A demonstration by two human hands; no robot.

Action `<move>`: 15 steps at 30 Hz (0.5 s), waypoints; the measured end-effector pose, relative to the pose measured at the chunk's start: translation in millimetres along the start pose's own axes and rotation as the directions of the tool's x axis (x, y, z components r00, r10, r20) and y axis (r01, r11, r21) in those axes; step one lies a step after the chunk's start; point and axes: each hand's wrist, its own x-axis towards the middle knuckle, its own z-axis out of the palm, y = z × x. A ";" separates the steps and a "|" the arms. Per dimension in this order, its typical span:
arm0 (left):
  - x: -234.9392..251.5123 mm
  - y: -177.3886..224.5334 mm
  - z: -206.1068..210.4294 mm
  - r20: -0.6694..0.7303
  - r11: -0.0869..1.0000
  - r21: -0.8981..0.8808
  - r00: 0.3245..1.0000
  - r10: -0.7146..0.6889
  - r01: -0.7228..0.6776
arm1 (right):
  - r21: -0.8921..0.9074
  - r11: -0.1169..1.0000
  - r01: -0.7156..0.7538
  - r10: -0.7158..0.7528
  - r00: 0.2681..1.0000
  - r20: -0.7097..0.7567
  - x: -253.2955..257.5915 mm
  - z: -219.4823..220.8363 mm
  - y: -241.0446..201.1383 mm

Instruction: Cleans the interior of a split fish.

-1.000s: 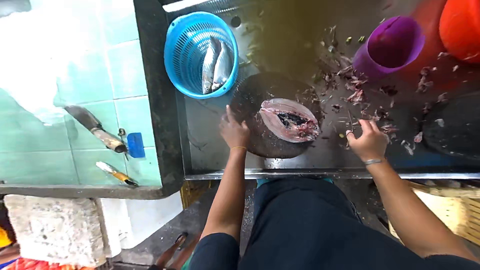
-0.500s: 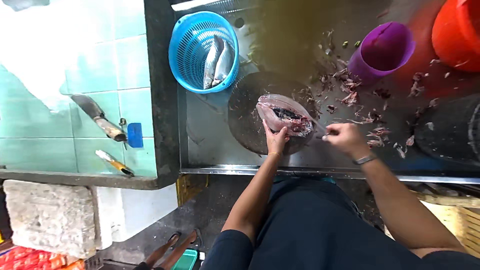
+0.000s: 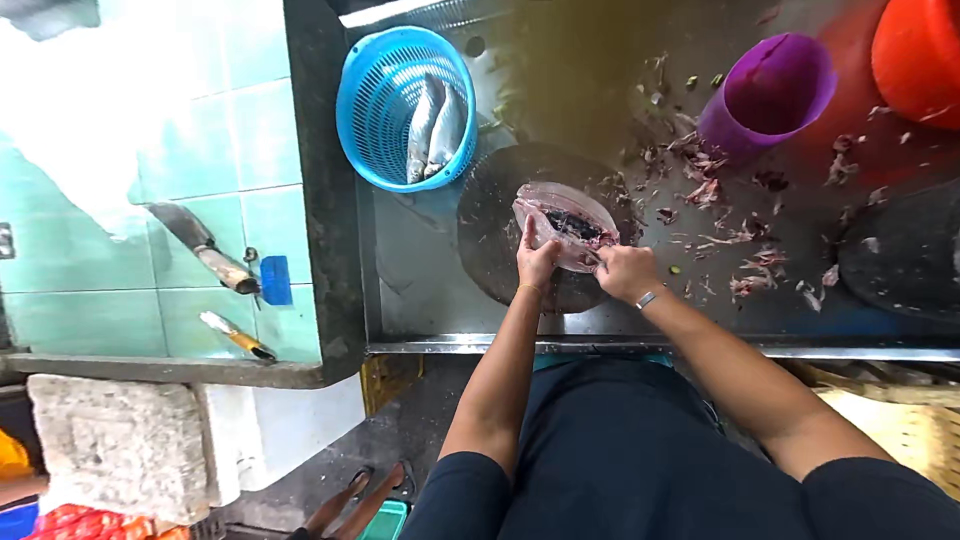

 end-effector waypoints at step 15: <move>7.0 1.7 -0.5 -0.020 0.997 0.064 0.999 0.040 -0.038 | -0.008 0.997 -0.073 0.073 0.997 0.031 -5.2 -9.7 -24.0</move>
